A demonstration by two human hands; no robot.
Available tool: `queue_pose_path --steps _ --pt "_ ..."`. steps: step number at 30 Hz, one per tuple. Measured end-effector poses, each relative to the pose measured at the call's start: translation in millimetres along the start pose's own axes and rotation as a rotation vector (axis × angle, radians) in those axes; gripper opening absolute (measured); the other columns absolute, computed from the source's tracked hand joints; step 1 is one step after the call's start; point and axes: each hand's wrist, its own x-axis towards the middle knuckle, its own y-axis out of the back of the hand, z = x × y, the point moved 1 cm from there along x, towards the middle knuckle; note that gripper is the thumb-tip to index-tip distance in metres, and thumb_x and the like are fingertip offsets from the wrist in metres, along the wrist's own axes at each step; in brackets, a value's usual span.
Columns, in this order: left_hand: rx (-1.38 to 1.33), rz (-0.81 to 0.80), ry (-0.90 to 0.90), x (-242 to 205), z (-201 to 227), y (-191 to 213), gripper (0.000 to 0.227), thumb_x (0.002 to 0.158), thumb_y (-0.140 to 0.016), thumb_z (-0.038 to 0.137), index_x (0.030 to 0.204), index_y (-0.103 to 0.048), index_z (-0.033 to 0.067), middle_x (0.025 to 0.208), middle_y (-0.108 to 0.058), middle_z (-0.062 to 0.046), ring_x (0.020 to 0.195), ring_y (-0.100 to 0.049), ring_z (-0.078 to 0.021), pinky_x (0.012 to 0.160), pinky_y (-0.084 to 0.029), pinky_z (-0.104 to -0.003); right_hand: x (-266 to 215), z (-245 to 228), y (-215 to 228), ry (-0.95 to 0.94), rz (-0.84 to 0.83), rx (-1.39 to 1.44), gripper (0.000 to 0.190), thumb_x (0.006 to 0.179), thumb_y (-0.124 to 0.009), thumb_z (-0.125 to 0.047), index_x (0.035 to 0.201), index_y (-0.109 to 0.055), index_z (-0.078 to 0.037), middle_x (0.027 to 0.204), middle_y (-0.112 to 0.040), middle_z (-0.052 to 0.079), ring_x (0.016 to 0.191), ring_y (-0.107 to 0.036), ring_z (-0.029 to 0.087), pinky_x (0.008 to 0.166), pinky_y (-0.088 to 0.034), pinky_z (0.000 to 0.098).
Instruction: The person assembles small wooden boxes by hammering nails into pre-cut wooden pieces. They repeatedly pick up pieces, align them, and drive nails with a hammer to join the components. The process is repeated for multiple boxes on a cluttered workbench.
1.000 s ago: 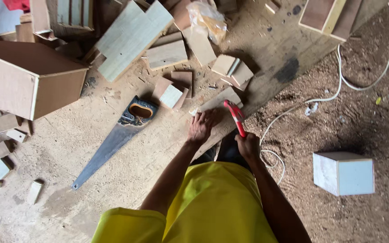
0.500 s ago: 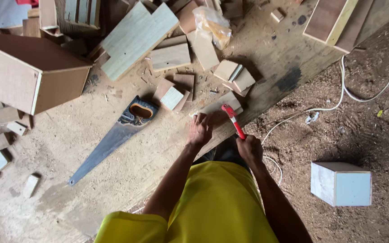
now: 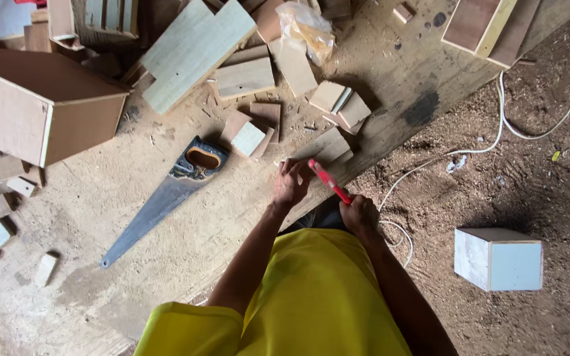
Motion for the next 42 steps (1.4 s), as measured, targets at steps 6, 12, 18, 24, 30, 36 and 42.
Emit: queue_pose_path --steps 6,12,18,24,30,36,42 --pt "-0.018 0.051 -0.021 13.6 -4.7 0.8 0.053 0.076 -0.083 0.013 0.127 -0.069 0.0107 0.123 -0.063 -0.011 0.112 -0.057 -0.0337 0.099 -0.050 -0.043 10.1 4.2 -4.1 -0.077 -0.005 0.105 0.035 0.088 -0.065 -0.032 0.084 -0.073 0.002 0.078 -0.070 0.029 0.078 -0.072 0.046 0.074 -0.056 0.0528" --pt "-0.023 0.042 -0.029 8.9 -8.5 -1.8 0.053 0.075 -0.085 0.015 0.126 -0.068 0.0101 0.123 -0.063 -0.011 0.112 -0.057 -0.0332 0.099 -0.050 -0.043 19.8 13.1 -5.2 -0.050 -0.056 -0.011 0.036 0.086 -0.068 -0.032 0.076 -0.069 0.002 0.069 -0.068 0.026 0.065 -0.069 0.042 0.061 -0.054 0.0516" --pt "0.032 -0.049 0.029 3.6 -7.3 -4.7 0.061 0.077 -0.086 0.022 0.132 -0.062 0.0120 0.127 -0.061 -0.012 0.114 -0.055 -0.0313 0.101 -0.048 -0.043 13.6 13.0 -8.5 -0.059 -0.030 0.162 0.033 0.086 -0.065 -0.026 0.069 -0.065 0.002 0.058 -0.063 0.018 0.050 -0.059 0.030 0.052 -0.047 0.0442" --pt "0.199 -0.111 0.016 14.9 6.1 24.9 0.071 0.083 -0.082 0.041 0.145 -0.054 0.0195 0.128 -0.062 -0.012 0.115 -0.053 -0.0302 0.105 -0.043 -0.048 7.2 13.9 -4.2 -0.054 -0.054 0.236 0.033 0.085 -0.064 -0.025 0.068 -0.067 0.003 0.054 -0.061 0.016 0.047 -0.058 0.028 0.051 -0.046 0.0445" --pt "0.277 0.045 -0.294 9.2 35.4 69.4 0.073 0.085 -0.076 0.042 0.151 -0.051 0.0211 0.128 -0.065 -0.010 0.121 -0.054 -0.0310 0.107 -0.042 -0.048 -7.2 22.7 -8.9 -0.045 0.015 0.384 0.031 0.079 -0.069 -0.027 0.073 -0.071 0.003 0.053 -0.060 0.015 0.050 -0.060 0.028 0.057 -0.048 0.0438" --pt "0.286 -0.246 -0.206 33.0 74.7 57.2 0.081 0.087 -0.072 0.031 0.160 -0.038 0.0213 0.143 -0.054 -0.015 0.123 -0.047 -0.0320 0.108 -0.044 -0.048 8.5 16.5 -13.9 -0.047 -0.133 0.360 0.037 0.085 -0.069 -0.023 0.059 -0.060 0.002 0.047 -0.053 0.009 0.044 -0.055 0.025 0.051 -0.046 0.0416" --pt "-0.358 -0.006 -0.104 42.4 99.5 36.0 0.095 0.080 -0.075 0.006 0.158 -0.019 0.0112 0.157 -0.018 -0.037 0.146 -0.026 -0.0493 0.114 -0.033 -0.063 13.1 1.3 -3.2 -0.307 -0.266 0.652 0.028 0.083 -0.068 -0.016 0.061 -0.057 -0.004 0.045 -0.049 0.003 0.034 -0.051 0.018 0.040 -0.045 0.0360"
